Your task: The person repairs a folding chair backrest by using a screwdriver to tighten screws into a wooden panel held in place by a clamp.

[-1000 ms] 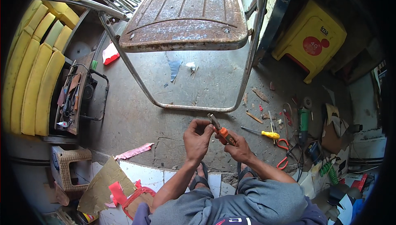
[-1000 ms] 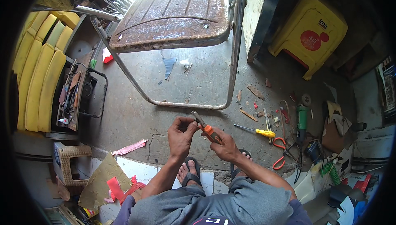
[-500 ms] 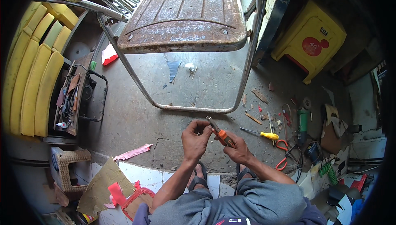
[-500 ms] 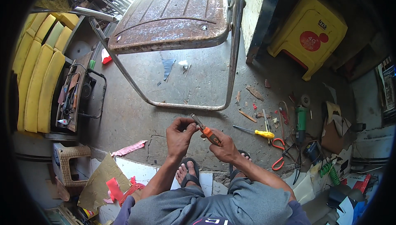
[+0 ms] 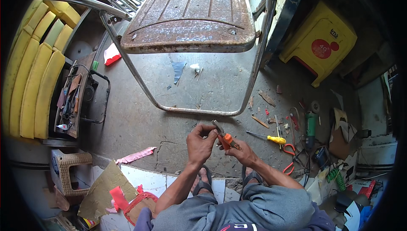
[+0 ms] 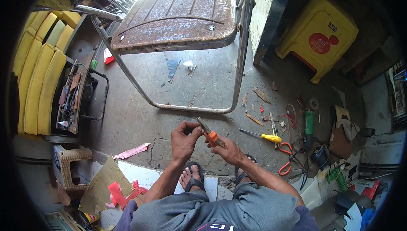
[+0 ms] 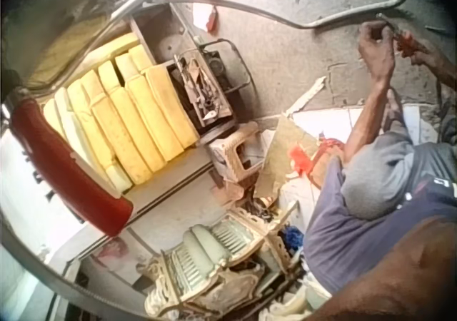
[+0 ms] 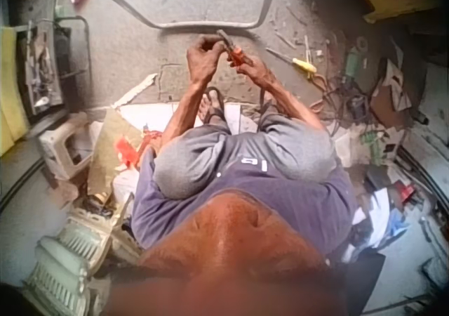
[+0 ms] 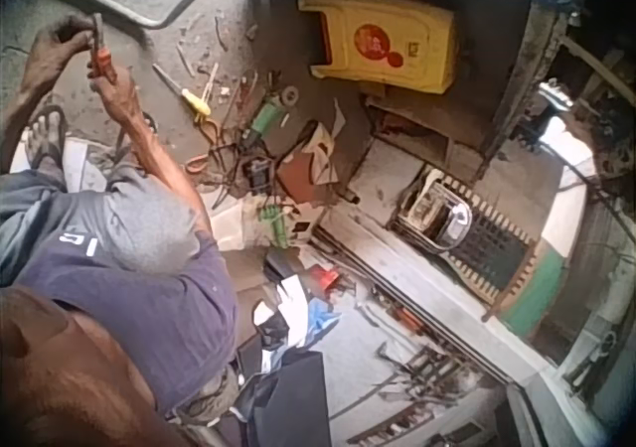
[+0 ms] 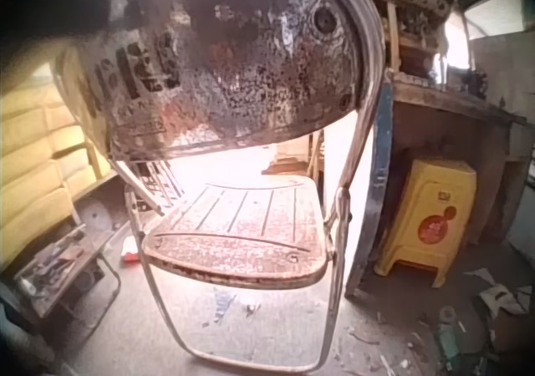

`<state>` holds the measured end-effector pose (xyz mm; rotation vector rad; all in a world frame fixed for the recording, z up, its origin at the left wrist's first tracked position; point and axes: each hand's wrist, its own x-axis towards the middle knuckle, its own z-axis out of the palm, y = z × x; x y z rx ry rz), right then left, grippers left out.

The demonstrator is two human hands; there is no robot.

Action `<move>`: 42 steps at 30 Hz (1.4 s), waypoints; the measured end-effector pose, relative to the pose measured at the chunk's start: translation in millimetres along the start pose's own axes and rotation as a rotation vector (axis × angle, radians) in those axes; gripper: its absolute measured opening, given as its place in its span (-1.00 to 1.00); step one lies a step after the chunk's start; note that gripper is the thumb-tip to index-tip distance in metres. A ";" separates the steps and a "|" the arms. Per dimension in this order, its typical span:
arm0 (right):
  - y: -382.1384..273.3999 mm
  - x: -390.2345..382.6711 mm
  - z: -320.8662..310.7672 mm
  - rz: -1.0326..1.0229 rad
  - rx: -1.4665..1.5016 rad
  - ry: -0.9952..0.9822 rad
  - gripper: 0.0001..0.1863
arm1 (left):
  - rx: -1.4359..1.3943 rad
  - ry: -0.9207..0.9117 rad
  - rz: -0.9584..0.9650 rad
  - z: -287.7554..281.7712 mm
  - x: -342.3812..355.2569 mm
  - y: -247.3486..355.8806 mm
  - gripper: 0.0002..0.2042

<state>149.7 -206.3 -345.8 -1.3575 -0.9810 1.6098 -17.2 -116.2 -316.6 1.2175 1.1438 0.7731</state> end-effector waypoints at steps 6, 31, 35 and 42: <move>9.2 -0.9 1.9 0.031 -0.295 0.067 -0.67 | 0.020 -0.014 0.003 1.9 1.1 -12.5 -0.82; -7.0 -0.1 11.1 -0.011 -0.292 0.093 -0.17 | -0.276 0.191 -0.063 13.9 -7.5 -11.9 -0.86; -0.7 -0.6 12.7 -0.018 -0.281 0.098 -0.21 | -0.318 0.187 -0.089 15.7 -7.7 -12.5 -0.85; -6.1 -2.3 16.0 -0.001 -0.169 0.082 -0.30 | -0.426 0.202 -0.109 21.4 -9.4 -20.5 -0.86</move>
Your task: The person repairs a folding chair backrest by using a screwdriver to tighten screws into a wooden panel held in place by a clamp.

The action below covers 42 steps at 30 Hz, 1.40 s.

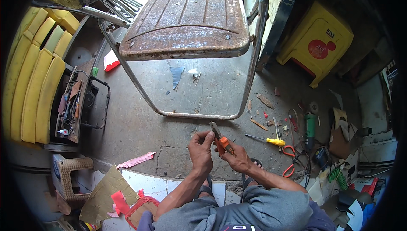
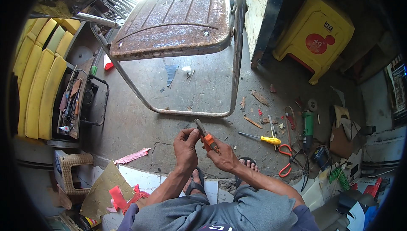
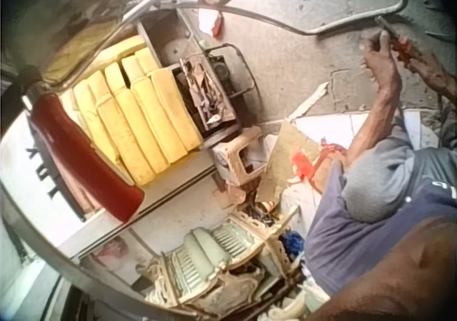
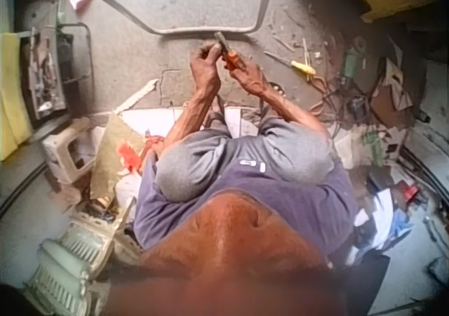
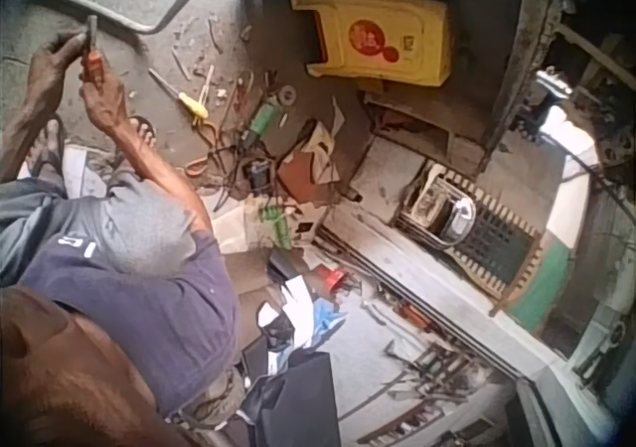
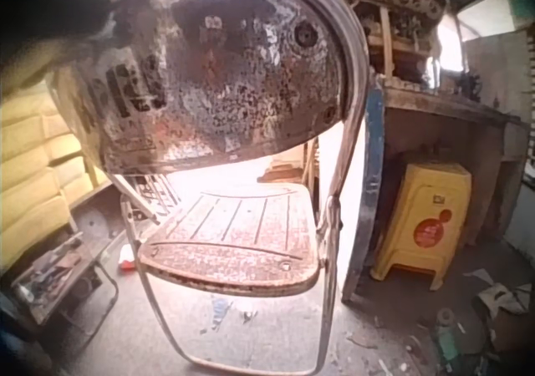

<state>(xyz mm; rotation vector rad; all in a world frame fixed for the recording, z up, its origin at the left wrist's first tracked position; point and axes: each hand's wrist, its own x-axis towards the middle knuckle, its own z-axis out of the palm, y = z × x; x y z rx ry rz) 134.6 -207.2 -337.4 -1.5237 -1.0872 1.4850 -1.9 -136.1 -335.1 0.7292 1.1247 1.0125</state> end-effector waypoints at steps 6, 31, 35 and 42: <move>-3.3 -5.4 3.6 -0.030 0.080 0.051 -0.40 | 0.012 0.000 -0.002 3.1 -3.9 -0.6 -0.86; -8.5 -5.3 -15.3 0.037 -0.178 -0.009 -0.19 | 0.202 -0.097 0.085 -7.9 5.3 9.9 -0.83; -3.8 -3.5 -13.3 0.015 -0.182 -0.021 -0.19 | 0.269 -0.047 0.121 -3.5 2.4 18.6 -0.83; -6.6 -3.5 -8.0 -0.031 -0.188 0.000 -0.20 | 0.317 0.024 0.153 -3.5 1.9 11.5 -0.85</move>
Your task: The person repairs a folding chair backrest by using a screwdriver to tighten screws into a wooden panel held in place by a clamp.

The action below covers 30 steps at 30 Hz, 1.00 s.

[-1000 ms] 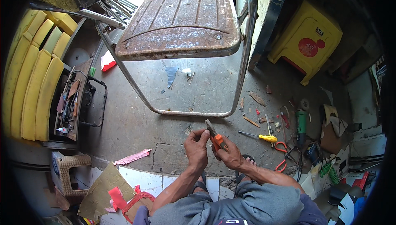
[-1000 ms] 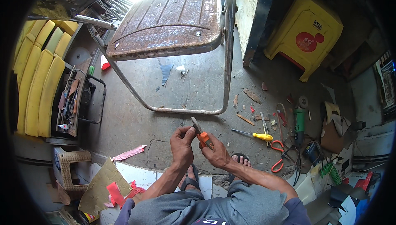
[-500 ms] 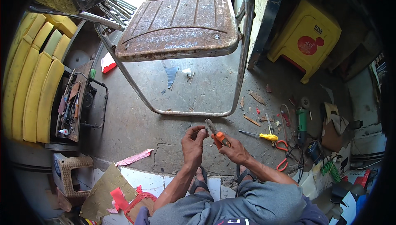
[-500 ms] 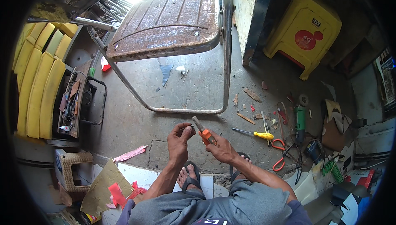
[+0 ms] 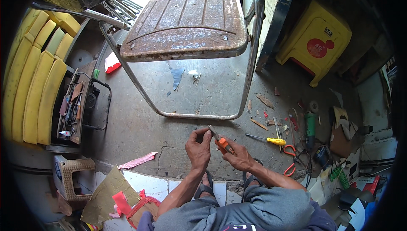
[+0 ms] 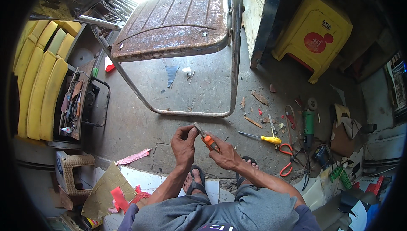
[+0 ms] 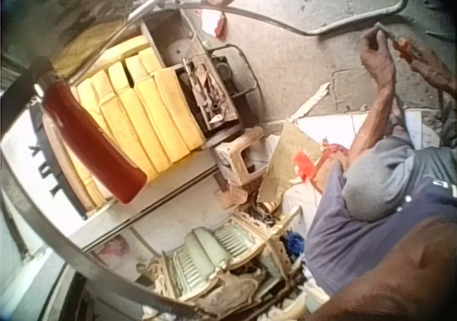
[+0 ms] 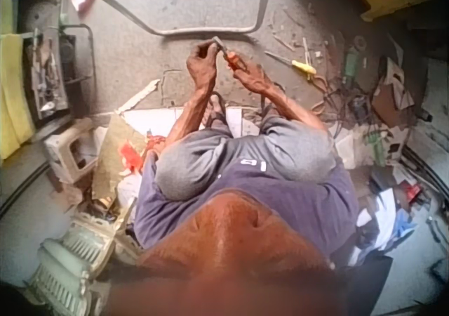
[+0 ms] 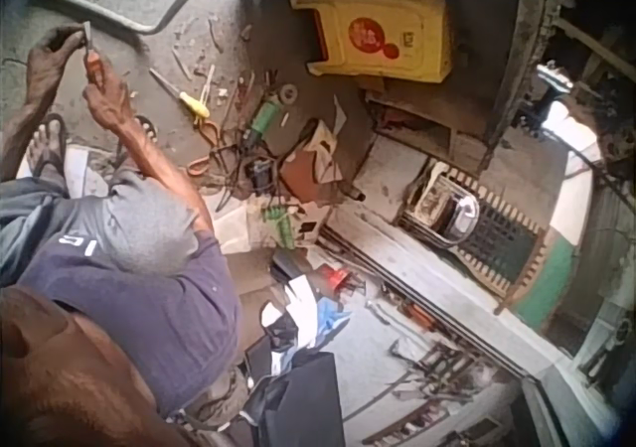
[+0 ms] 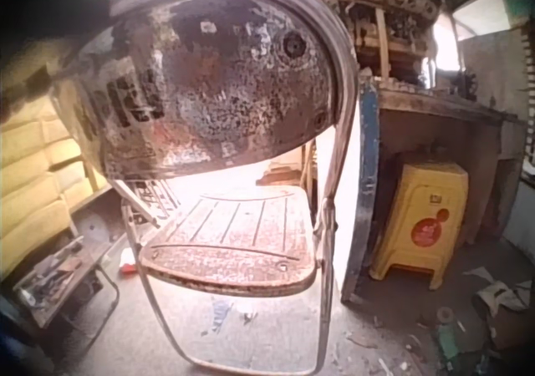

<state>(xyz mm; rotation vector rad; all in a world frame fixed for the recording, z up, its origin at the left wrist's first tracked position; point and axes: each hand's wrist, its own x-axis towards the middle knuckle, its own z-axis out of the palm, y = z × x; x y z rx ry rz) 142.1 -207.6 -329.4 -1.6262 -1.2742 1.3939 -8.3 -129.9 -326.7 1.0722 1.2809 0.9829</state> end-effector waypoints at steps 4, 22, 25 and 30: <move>11.3 2.8 5.3 -0.083 0.050 0.028 -0.22 | -0.008 0.011 0.010 1.2 -0.2 -3.3 -0.86; 10.5 5.1 9.4 0.142 0.322 -0.063 -0.55 | 0.077 0.011 -0.026 4.2 2.3 -16.6 -0.84; 19.2 5.0 15.5 0.117 0.358 -0.019 -0.59 | 0.062 0.003 -0.030 6.0 2.3 -16.2 -0.83; 11.2 8.4 9.3 0.173 0.488 -0.103 -0.39 | 0.020 -0.040 -0.070 5.6 5.8 -7.6 -0.83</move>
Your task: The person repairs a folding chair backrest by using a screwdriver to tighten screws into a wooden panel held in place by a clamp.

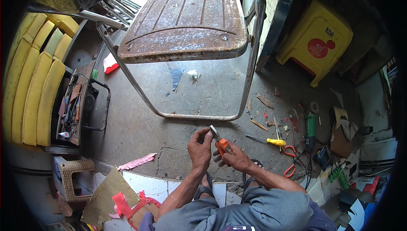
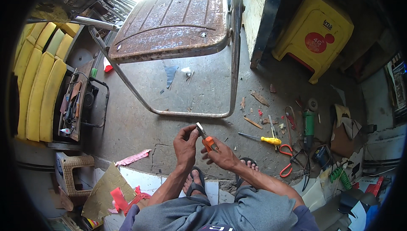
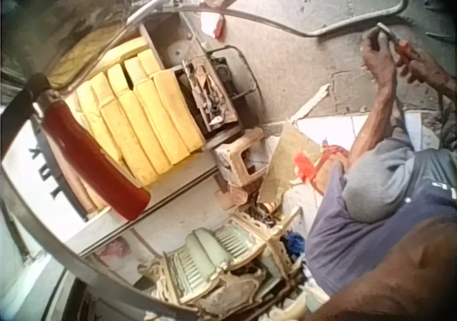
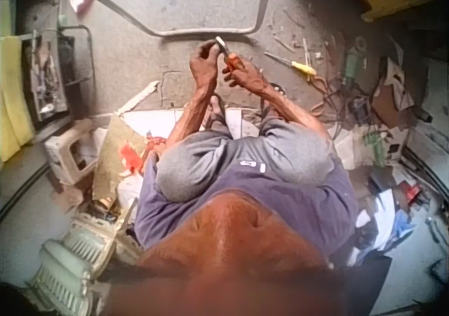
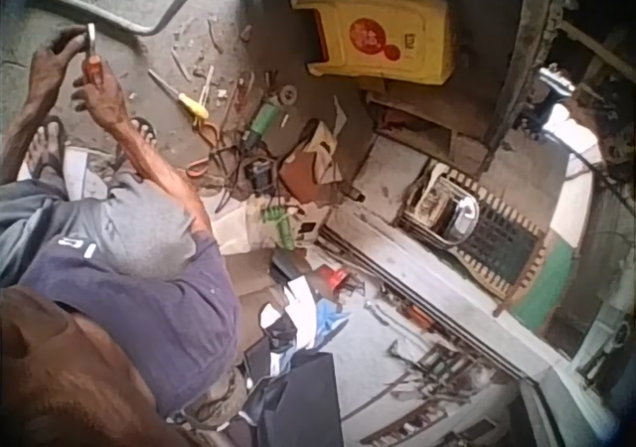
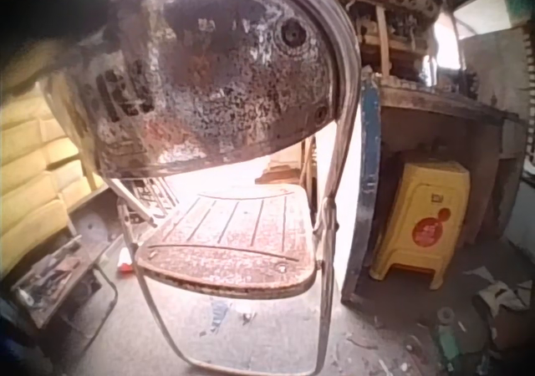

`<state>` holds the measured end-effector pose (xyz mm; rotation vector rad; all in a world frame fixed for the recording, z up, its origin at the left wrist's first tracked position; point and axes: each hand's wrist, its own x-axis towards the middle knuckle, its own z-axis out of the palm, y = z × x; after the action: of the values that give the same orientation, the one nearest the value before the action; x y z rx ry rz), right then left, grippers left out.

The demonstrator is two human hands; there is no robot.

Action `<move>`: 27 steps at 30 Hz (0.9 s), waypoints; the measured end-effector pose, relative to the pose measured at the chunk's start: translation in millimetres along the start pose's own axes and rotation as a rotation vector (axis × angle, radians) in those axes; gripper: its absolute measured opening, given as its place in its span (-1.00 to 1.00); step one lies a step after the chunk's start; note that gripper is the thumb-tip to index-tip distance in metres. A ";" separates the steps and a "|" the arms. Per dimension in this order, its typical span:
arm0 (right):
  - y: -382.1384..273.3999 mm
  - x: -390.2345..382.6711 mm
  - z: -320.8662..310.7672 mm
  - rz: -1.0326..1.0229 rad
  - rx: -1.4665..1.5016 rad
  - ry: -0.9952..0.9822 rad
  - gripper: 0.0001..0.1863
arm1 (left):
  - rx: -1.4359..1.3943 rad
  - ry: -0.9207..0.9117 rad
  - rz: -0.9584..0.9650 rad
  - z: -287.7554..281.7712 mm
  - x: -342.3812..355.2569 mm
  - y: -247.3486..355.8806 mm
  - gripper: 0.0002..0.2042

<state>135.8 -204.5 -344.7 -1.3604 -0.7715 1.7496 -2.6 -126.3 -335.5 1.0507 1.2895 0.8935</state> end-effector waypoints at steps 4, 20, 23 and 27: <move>-5.7 0.5 -0.8 -0.028 -0.064 -0.030 -0.20 | -0.054 -0.003 -0.004 -1.1 -0.2 -4.4 -0.82; -1.1 -1.4 2.1 -0.083 -0.381 0.098 -0.11 | -0.333 -0.011 -0.058 -3.5 3.6 -13.9 -0.84; -6.9 -2.9 3.5 -0.077 -0.410 0.104 -0.12 | -0.330 -0.021 -0.048 -3.5 2.4 -8.4 -0.83; -9.0 -3.6 4.4 -0.092 -0.393 0.105 -0.14 | -0.322 -0.045 -0.084 -4.4 1.7 -8.1 -0.81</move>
<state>133.8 -203.0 -334.4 -1.6296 -1.1423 1.4912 -7.2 -126.6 -343.7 0.7546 1.0999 0.9704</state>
